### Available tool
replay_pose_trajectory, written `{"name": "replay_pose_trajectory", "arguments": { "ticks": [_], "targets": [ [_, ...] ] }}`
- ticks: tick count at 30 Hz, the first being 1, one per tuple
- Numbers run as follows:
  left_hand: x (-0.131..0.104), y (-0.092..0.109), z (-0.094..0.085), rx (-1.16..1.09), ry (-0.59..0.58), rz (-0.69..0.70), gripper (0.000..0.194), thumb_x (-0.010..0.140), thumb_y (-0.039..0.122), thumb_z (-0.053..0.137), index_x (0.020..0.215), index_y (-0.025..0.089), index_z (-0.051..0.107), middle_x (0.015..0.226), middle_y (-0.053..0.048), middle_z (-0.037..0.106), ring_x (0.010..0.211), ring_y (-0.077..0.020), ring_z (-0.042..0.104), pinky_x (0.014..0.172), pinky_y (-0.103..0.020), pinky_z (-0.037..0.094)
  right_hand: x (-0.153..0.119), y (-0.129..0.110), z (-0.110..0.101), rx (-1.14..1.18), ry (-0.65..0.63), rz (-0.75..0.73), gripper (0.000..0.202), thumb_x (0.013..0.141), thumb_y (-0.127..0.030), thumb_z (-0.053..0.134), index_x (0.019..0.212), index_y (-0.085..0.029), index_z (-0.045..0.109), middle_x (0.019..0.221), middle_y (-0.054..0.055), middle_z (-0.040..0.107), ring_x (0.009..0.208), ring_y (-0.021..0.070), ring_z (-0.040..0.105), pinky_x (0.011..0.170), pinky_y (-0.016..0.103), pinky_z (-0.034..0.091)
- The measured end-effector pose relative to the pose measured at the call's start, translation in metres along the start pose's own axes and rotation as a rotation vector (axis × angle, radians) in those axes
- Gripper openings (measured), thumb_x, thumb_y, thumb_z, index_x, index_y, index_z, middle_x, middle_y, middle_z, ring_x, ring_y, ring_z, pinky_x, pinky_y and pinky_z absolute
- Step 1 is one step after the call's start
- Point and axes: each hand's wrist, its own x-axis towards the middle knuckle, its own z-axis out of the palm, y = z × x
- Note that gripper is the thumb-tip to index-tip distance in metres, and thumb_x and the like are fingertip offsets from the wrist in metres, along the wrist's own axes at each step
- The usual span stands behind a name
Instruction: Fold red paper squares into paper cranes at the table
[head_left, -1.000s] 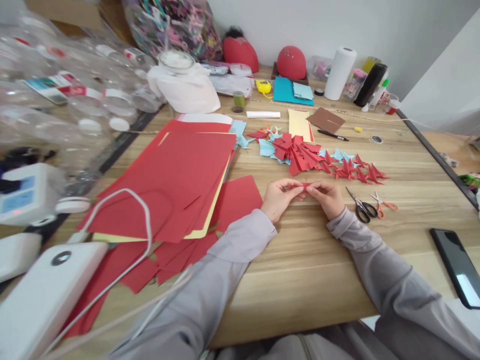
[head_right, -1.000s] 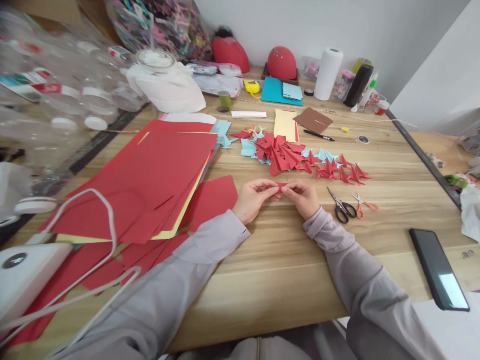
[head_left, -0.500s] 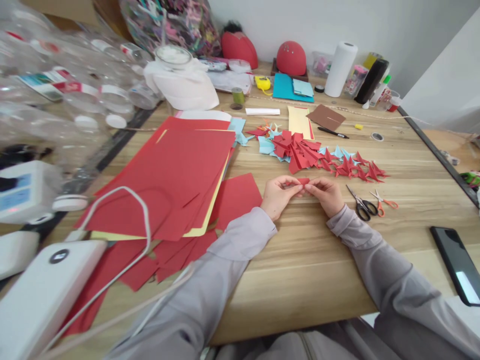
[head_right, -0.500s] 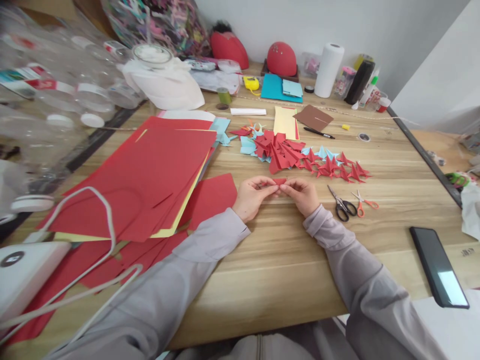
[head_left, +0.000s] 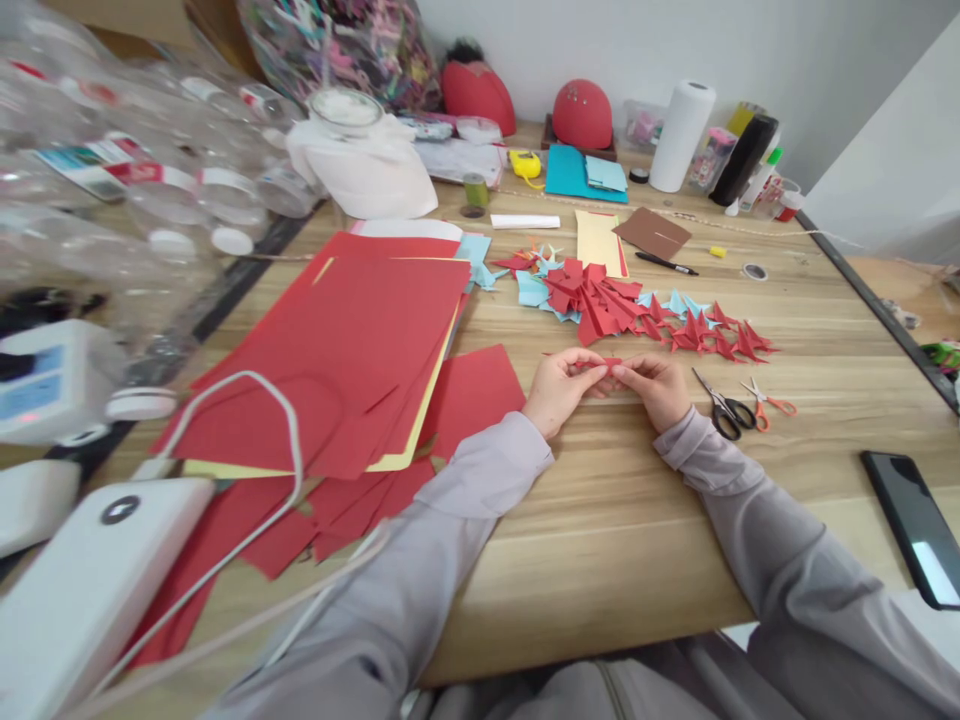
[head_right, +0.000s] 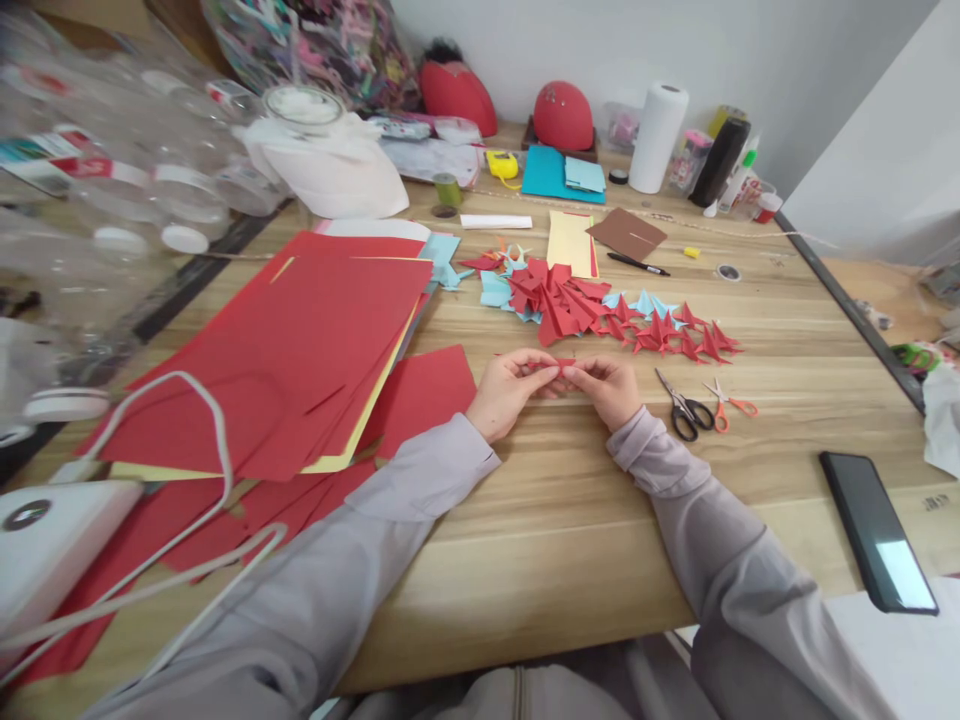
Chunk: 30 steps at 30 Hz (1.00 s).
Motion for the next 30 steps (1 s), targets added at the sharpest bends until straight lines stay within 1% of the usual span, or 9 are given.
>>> {"name": "replay_pose_trajectory", "arguments": {
  "ticks": [6,10,14,19,25,30],
  "targets": [
    [0.0003,0.0008,-0.0001,0.007,0.004,-0.020,0.026,0.063,0.028,0.073,0.079,0.012,0.059,0.062,-0.004,0.067,0.058,-0.0146,0.065,0.054,-0.025,0.052,0.0003,-0.0004,-0.0003,-0.018,-0.011,-0.016,0.021,0.063,-0.039,0.074,0.066,-0.019,0.068,0.061,0.000,0.067,0.056,0.0121,0.058,0.059,0.028,0.049],
    [-0.0008,0.0011,0.0011,0.021,0.025,-0.007,0.025,0.062,0.026,0.073,0.077,0.012,0.059,0.061,-0.003,0.067,0.056,-0.0141,0.065,0.053,-0.024,0.052,0.0001,-0.0015,-0.0003,-0.037,-0.024,-0.015,0.022,0.062,-0.040,0.075,0.065,-0.019,0.068,0.060,0.000,0.067,0.056,0.0123,0.058,0.059,0.028,0.049],
    [-0.0014,0.0016,0.0022,0.024,0.039,0.001,0.027,0.060,0.026,0.075,0.075,0.012,0.058,0.059,-0.003,0.065,0.055,-0.0138,0.064,0.053,-0.024,0.053,-0.0006,-0.0017,0.0001,-0.037,-0.037,0.002,0.024,0.062,-0.042,0.074,0.064,-0.019,0.067,0.059,0.000,0.066,0.055,0.0123,0.058,0.058,0.028,0.049],
    [-0.0010,0.0008,0.0025,0.037,0.053,0.020,0.027,0.059,0.026,0.076,0.074,0.012,0.058,0.058,-0.002,0.064,0.054,-0.0129,0.063,0.053,-0.024,0.052,-0.0008,-0.0003,0.0002,-0.011,-0.019,0.037,0.025,0.061,-0.041,0.076,0.066,-0.018,0.066,0.059,0.000,0.066,0.054,0.0117,0.057,0.056,0.027,0.048],
    [0.0001,-0.0020,0.0015,0.055,0.047,0.029,0.022,0.061,0.023,0.074,0.073,0.012,0.059,0.058,-0.001,0.064,0.054,-0.0126,0.063,0.051,-0.023,0.051,-0.0004,-0.0023,0.0010,-0.020,-0.004,0.058,0.027,0.058,-0.042,0.076,0.062,-0.018,0.066,0.056,0.000,0.064,0.049,0.0115,0.055,0.051,0.027,0.047],
    [-0.0016,-0.0011,0.0021,0.056,0.028,0.043,0.024,0.061,0.026,0.074,0.074,0.013,0.058,0.059,-0.002,0.065,0.057,-0.0141,0.064,0.055,-0.025,0.053,0.0003,-0.0031,0.0009,-0.023,-0.001,0.060,0.028,0.057,-0.043,0.077,0.062,-0.018,0.066,0.055,0.000,0.064,0.048,0.0117,0.055,0.050,0.026,0.047]
  ]
}}
